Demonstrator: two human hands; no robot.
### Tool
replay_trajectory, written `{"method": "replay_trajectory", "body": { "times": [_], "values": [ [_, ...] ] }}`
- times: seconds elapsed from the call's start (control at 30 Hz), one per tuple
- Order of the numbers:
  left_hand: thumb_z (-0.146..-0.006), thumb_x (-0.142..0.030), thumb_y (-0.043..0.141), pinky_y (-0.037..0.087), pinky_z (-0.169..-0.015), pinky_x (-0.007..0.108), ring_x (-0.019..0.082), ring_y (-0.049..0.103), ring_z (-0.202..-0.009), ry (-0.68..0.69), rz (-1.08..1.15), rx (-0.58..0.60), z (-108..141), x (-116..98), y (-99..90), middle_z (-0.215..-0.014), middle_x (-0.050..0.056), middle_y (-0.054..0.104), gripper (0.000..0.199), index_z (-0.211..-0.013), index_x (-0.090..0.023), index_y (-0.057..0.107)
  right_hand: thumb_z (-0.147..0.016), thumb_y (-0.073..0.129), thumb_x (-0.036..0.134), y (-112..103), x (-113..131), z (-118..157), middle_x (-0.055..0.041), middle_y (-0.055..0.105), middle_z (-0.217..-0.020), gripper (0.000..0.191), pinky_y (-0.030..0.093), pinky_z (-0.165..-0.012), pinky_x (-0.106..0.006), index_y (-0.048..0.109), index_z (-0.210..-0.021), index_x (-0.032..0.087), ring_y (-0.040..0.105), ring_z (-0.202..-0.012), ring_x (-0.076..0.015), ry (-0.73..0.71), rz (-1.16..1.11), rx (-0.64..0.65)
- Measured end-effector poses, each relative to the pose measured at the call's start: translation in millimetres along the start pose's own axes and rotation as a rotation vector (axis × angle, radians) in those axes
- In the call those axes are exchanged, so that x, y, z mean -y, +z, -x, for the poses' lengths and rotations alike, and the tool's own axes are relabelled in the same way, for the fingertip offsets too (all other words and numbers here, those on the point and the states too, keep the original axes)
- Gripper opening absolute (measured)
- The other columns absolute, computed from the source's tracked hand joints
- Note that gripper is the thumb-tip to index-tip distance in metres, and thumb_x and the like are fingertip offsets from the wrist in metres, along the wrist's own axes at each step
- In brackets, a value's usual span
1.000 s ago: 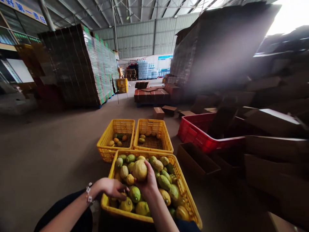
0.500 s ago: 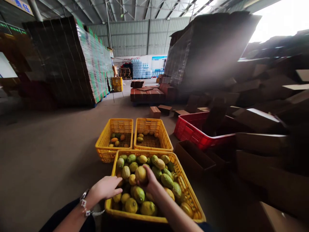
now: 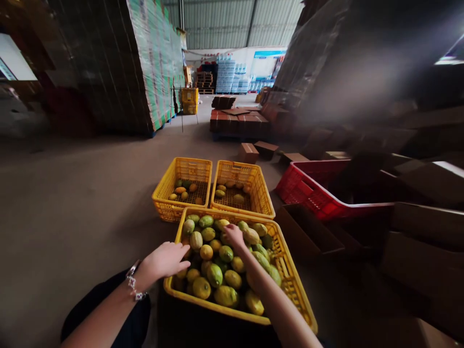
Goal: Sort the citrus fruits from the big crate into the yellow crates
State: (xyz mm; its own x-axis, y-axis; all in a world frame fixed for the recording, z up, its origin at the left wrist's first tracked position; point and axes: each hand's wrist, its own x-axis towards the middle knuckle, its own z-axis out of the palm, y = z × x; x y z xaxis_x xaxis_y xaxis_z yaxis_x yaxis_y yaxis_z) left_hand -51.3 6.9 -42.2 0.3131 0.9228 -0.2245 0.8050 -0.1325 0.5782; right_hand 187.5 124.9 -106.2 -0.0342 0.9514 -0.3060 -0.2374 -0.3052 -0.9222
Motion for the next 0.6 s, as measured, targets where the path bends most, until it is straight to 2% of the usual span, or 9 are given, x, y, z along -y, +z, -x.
{"method": "replay_trajectory", "body": {
  "times": [0.07, 0.13, 0.17, 0.23, 0.3, 0.37, 0.47, 0.6],
  "values": [
    [-0.092, -0.040, 0.063, 0.050, -0.098, 0.051, 0.040, 0.072, -0.105, -0.032, -0.076, 0.045, 1, -7, -8.7, -0.103, 0.020, 0.076, 0.023, -0.099, -0.019, 0.070, -0.068, 0.071, 0.007, 16, -28, 7, 0.0002, 0.060, -0.063, 0.022, 0.053, -0.071, -0.036, 0.058, -0.065, 0.025, 0.064, -0.075, -0.0231, -0.046, 0.370, 0.063],
    [-0.096, -0.038, 0.057, 0.052, -0.098, 0.051, 0.040, 0.072, -0.108, -0.066, -0.212, 0.109, 3, -17, -20.4, -0.112, 0.022, 0.076, 0.029, -0.109, -0.016, 0.070, -0.065, 0.071, 0.005, 34, -47, 8, -0.0058, 0.071, -0.086, 0.023, 0.052, -0.092, -0.043, 0.063, -0.075, 0.025, 0.066, -0.105, -0.0319, -0.089, 0.683, 0.146],
    [-0.098, -0.037, 0.055, 0.052, -0.099, 0.050, 0.039, 0.072, -0.111, -0.075, -0.275, 0.129, 3, -21, -26.4, -0.117, 0.022, 0.075, 0.031, -0.115, -0.015, 0.070, -0.063, 0.071, 0.004, 43, -55, 7, -0.0084, 0.074, -0.102, 0.031, 0.049, -0.102, -0.045, 0.067, -0.086, 0.024, 0.062, -0.118, -0.0348, -0.109, 0.804, 0.185],
    [-0.101, -0.035, 0.051, 0.053, -0.101, 0.047, 0.036, 0.072, -0.116, -0.079, -0.347, 0.157, 4, -28, -36.5, -0.123, 0.021, 0.075, 0.035, -0.122, -0.014, 0.069, -0.058, 0.073, 0.002, 58, -66, 3, -0.0133, 0.070, -0.128, 0.057, 0.043, -0.112, -0.050, 0.069, -0.111, 0.022, 0.055, -0.133, -0.0389, -0.128, 1.018, 0.261],
    [-0.102, -0.035, 0.050, 0.054, -0.101, 0.044, 0.034, 0.072, -0.117, -0.090, -0.369, 0.171, 5, -31, -42.8, -0.126, 0.020, 0.075, 0.037, -0.126, -0.014, 0.068, -0.055, 0.076, 0.000, 70, -76, 0, -0.0188, 0.062, -0.144, 0.079, 0.040, -0.115, -0.054, 0.063, -0.131, 0.019, 0.050, -0.138, -0.0414, -0.132, 1.195, 0.320],
    [-0.103, -0.036, 0.050, 0.054, -0.100, 0.044, 0.034, 0.072, -0.117, -0.106, -0.382, 0.178, 4, -31, -45.6, -0.127, 0.020, 0.074, 0.039, -0.129, -0.013, 0.068, -0.058, 0.076, -0.001, 78, -83, -2, -0.0225, 0.054, -0.152, 0.090, 0.039, -0.115, -0.055, 0.055, -0.143, 0.017, 0.048, -0.141, -0.0416, -0.139, 1.332, 0.351],
    [-0.103, -0.037, 0.051, 0.055, -0.099, 0.043, 0.034, 0.072, -0.117, -0.110, -0.389, 0.172, 3, -29, -46.9, -0.127, 0.020, 0.074, 0.039, -0.129, -0.013, 0.068, -0.065, 0.071, -0.003, 86, -92, -2, -0.0234, 0.049, -0.155, 0.087, 0.040, -0.115, -0.051, 0.049, -0.148, 0.016, 0.046, -0.142, -0.0386, -0.162, 1.451, 0.352],
    [-0.103, -0.037, 0.050, 0.054, -0.100, 0.043, 0.035, 0.071, -0.119, -0.091, -0.355, 0.201, 1, -30, -49.7, -0.129, 0.020, 0.074, 0.039, -0.127, -0.011, 0.068, -0.068, 0.067, -0.003, 92, -93, 1, -0.0213, 0.058, -0.144, 0.076, 0.048, -0.106, -0.045, 0.053, -0.141, 0.016, 0.053, -0.133, -0.0345, -0.173, 1.442, 0.311]
  ]
}}
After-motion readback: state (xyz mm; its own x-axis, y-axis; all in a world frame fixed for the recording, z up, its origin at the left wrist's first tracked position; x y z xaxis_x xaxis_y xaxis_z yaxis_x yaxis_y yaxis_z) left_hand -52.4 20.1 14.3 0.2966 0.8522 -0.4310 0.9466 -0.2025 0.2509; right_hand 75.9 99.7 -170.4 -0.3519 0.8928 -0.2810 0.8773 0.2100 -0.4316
